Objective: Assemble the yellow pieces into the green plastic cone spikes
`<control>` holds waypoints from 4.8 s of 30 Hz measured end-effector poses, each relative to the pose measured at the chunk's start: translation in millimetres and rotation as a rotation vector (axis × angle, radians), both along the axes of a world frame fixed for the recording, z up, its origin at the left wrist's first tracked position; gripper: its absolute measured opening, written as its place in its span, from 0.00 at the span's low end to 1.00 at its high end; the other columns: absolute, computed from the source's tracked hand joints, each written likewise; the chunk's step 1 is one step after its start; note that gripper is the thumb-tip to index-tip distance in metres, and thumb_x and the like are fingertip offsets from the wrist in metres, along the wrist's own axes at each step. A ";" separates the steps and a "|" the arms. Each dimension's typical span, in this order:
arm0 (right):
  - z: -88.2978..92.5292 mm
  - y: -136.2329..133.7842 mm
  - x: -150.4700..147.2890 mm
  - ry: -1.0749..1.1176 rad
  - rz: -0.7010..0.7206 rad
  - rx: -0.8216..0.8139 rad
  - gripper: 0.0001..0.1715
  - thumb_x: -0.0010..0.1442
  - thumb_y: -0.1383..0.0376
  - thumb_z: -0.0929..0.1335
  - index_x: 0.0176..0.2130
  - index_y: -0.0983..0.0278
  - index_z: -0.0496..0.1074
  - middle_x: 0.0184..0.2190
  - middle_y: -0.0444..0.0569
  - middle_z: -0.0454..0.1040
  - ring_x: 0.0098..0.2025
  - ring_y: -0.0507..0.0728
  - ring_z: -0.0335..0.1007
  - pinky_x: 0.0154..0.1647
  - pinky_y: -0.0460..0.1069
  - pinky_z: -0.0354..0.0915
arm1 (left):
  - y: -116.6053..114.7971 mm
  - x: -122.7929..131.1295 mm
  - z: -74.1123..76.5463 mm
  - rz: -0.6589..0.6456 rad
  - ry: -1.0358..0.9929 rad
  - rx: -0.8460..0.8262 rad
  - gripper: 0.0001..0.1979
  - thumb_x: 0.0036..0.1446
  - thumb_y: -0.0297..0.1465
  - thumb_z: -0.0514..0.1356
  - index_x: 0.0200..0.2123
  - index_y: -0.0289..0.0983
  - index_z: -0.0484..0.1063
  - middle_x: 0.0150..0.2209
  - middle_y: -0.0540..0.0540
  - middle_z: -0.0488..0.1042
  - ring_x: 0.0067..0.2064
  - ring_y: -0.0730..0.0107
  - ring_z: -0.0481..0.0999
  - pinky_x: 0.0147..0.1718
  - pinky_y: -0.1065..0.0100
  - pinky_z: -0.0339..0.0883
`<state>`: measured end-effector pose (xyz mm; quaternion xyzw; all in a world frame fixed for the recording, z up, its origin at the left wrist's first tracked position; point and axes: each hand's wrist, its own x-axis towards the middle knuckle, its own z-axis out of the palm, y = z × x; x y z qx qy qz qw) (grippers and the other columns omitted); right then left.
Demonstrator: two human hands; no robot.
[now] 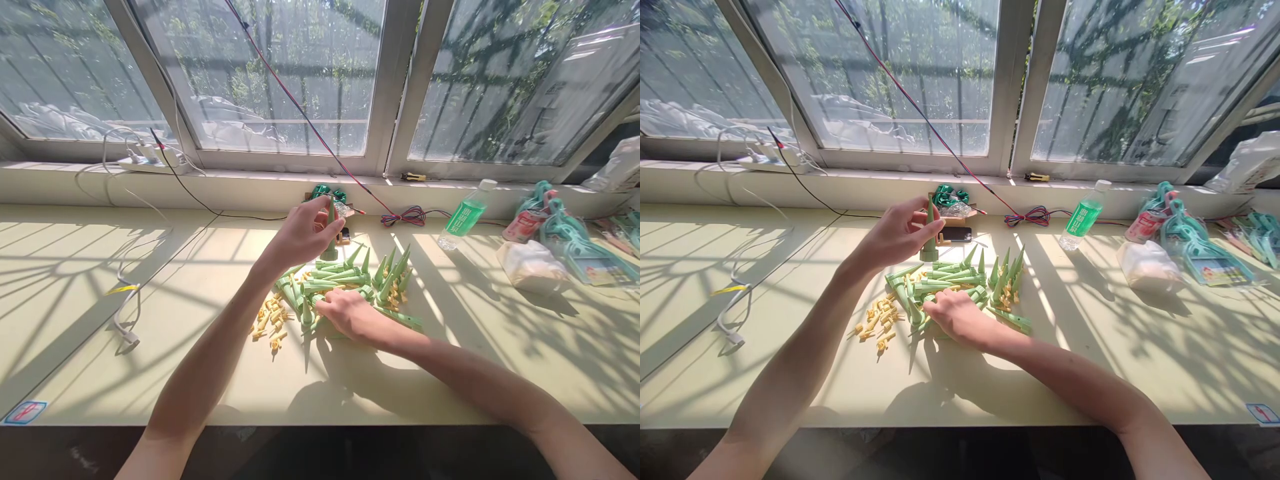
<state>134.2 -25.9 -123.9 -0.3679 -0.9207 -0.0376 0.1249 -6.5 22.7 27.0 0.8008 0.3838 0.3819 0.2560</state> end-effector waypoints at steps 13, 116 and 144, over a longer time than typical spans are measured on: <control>18.8 -8.9 -7.1 0.085 -0.179 -0.163 0.11 0.60 0.73 0.60 0.29 0.65 0.68 0.23 0.43 0.61 0.25 0.50 0.45 0.28 0.47 0.41 | 0.2 0.8 -1.3 0.002 0.050 0.028 0.09 0.59 0.37 0.58 0.34 0.37 0.67 0.25 0.47 0.72 0.27 0.70 0.73 0.20 0.73 0.60; 100.9 15.5 45.6 0.847 -0.099 -0.081 0.06 0.62 0.64 0.70 0.39 0.62 0.76 0.37 0.47 0.78 0.32 0.52 0.73 0.31 0.46 0.67 | 7.0 0.5 -9.4 -0.059 0.045 -0.120 0.09 0.62 0.37 0.56 0.36 0.37 0.63 0.26 0.49 0.73 0.22 0.77 0.66 0.18 0.76 0.53; 100.5 14.7 43.1 0.742 -0.097 -0.050 0.12 0.67 0.61 0.65 0.38 0.64 0.76 0.33 0.47 0.77 0.31 0.53 0.70 0.32 0.47 0.64 | 4.2 0.5 -7.1 -0.082 0.071 -0.100 0.08 0.62 0.36 0.56 0.35 0.37 0.63 0.26 0.46 0.75 0.29 0.69 0.75 0.23 0.73 0.62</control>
